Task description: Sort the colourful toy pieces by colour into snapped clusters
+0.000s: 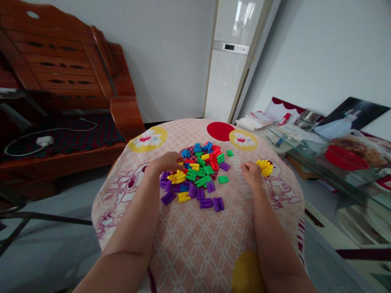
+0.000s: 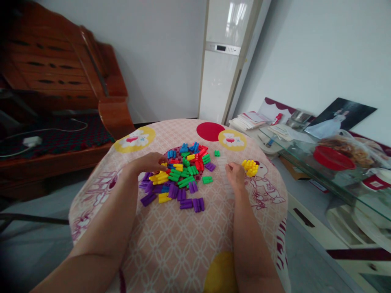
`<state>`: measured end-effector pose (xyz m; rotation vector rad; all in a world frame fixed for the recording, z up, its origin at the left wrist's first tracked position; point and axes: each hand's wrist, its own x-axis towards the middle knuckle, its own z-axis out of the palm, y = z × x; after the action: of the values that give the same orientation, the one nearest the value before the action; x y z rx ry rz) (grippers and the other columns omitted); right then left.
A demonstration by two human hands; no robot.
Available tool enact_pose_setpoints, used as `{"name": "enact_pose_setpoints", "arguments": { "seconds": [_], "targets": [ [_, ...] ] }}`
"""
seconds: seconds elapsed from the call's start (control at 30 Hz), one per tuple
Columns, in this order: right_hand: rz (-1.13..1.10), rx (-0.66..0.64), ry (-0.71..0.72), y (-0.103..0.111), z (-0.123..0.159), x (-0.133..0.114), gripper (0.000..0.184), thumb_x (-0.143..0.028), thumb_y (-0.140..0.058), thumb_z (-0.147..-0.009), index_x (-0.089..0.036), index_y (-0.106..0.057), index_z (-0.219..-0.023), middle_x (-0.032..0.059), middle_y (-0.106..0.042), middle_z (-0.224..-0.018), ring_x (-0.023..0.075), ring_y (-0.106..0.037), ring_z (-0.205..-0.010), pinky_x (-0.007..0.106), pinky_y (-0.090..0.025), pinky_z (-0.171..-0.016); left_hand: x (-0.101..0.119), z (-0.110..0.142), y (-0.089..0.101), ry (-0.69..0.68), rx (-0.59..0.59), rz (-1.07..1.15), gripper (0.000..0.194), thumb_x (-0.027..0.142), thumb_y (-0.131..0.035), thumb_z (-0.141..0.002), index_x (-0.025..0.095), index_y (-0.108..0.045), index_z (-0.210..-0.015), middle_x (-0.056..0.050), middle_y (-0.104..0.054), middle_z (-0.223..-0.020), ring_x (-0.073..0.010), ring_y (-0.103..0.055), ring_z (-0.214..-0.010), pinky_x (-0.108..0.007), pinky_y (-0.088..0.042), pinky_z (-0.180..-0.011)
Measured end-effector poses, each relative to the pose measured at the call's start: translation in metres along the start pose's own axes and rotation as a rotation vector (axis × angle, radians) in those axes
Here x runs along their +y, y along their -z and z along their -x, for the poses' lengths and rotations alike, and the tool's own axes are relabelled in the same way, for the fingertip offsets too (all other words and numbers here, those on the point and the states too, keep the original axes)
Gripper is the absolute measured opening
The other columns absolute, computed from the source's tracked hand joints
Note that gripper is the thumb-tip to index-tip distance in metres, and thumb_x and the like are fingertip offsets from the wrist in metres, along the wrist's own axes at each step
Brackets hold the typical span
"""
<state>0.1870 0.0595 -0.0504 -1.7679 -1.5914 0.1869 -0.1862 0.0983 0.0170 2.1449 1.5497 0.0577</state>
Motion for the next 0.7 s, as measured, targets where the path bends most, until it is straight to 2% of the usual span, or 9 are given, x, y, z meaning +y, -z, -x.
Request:
{"name": "enact_pose_setpoints", "arguments": {
  "seconds": [0.13, 0.23, 0.37, 0.43, 0.53, 0.7],
  "targets": [
    [-0.064, 0.008, 0.023, 0.001, 0.001, -0.005, 0.028, -0.040, -0.053, -0.079, -0.021, -0.057, -0.060, -0.0002, -0.054, -0.051, 0.0153, -0.051, -0.056, 0.026, -0.036, -0.056, -0.004, -0.005, 0.002, -0.098, 0.178, 0.151, 0.028, 0.041, -0.064, -0.073, 0.018, -0.075, -0.086, -0.003, -0.073, -0.073, -0.0180, -0.066, -0.067, -0.024, -0.047, -0.061],
    [-0.194, -0.064, 0.014, 0.002, 0.003, -0.015, 0.029, -0.044, -0.055, -0.079, -0.020, -0.061, -0.065, -0.0004, -0.057, -0.053, 0.0144, -0.053, -0.053, 0.025, -0.037, -0.052, 0.007, -0.008, 0.002, -0.210, 0.286, 0.280, 0.036, 0.043, -0.061, -0.076, 0.016, -0.076, -0.094, -0.002, -0.071, -0.071, -0.0170, -0.064, -0.066, -0.024, -0.046, -0.061],
    [-0.422, -0.254, -0.026, 0.002, 0.006, -0.027, 0.035, -0.051, -0.059, -0.080, -0.018, -0.064, -0.069, -0.0002, -0.062, -0.056, 0.0114, -0.051, -0.045, 0.023, -0.038, -0.046, 0.049, -0.013, -0.016, -0.377, 0.326, 0.293, 0.035, 0.031, -0.060, -0.076, 0.018, -0.076, -0.104, -0.002, -0.074, -0.081, -0.0163, -0.065, -0.072, -0.025, -0.049, -0.068],
    [-0.526, -0.382, -0.032, 0.003, 0.008, -0.029, 0.040, -0.055, -0.061, -0.080, -0.017, -0.065, -0.069, 0.0007, -0.063, -0.056, 0.0108, -0.052, -0.044, 0.022, -0.037, -0.043, 0.075, -0.014, -0.030, -0.463, 0.325, 0.304, 0.032, 0.024, -0.060, -0.074, 0.019, -0.075, -0.102, -0.002, -0.075, -0.091, -0.0171, -0.066, -0.080, -0.025, -0.051, -0.072],
    [-0.681, -0.562, -0.049, 0.005, 0.010, -0.030, 0.046, -0.061, -0.064, -0.079, -0.016, -0.067, -0.074, 0.0032, -0.066, -0.060, 0.0122, -0.057, -0.046, 0.021, -0.037, -0.042, 0.106, -0.014, -0.053, -0.558, 0.318, 0.347, 0.024, 0.017, -0.060, -0.074, 0.018, -0.073, -0.094, -0.003, -0.075, -0.091, -0.0170, -0.067, -0.080, -0.026, -0.052, -0.074],
    [-0.809, -0.795, -0.032, 0.010, 0.013, -0.033, 0.045, -0.058, -0.070, -0.078, -0.014, -0.071, -0.091, 0.0031, -0.070, -0.067, 0.0139, -0.063, -0.054, 0.021, -0.043, -0.045, 0.126, -0.014, -0.079, -0.679, 0.380, 0.361, 0.020, 0.010, -0.060, -0.075, 0.017, -0.070, -0.089, -0.004, -0.073, -0.089, -0.0165, -0.066, -0.080, -0.027, -0.052, -0.075]
  ]
}}
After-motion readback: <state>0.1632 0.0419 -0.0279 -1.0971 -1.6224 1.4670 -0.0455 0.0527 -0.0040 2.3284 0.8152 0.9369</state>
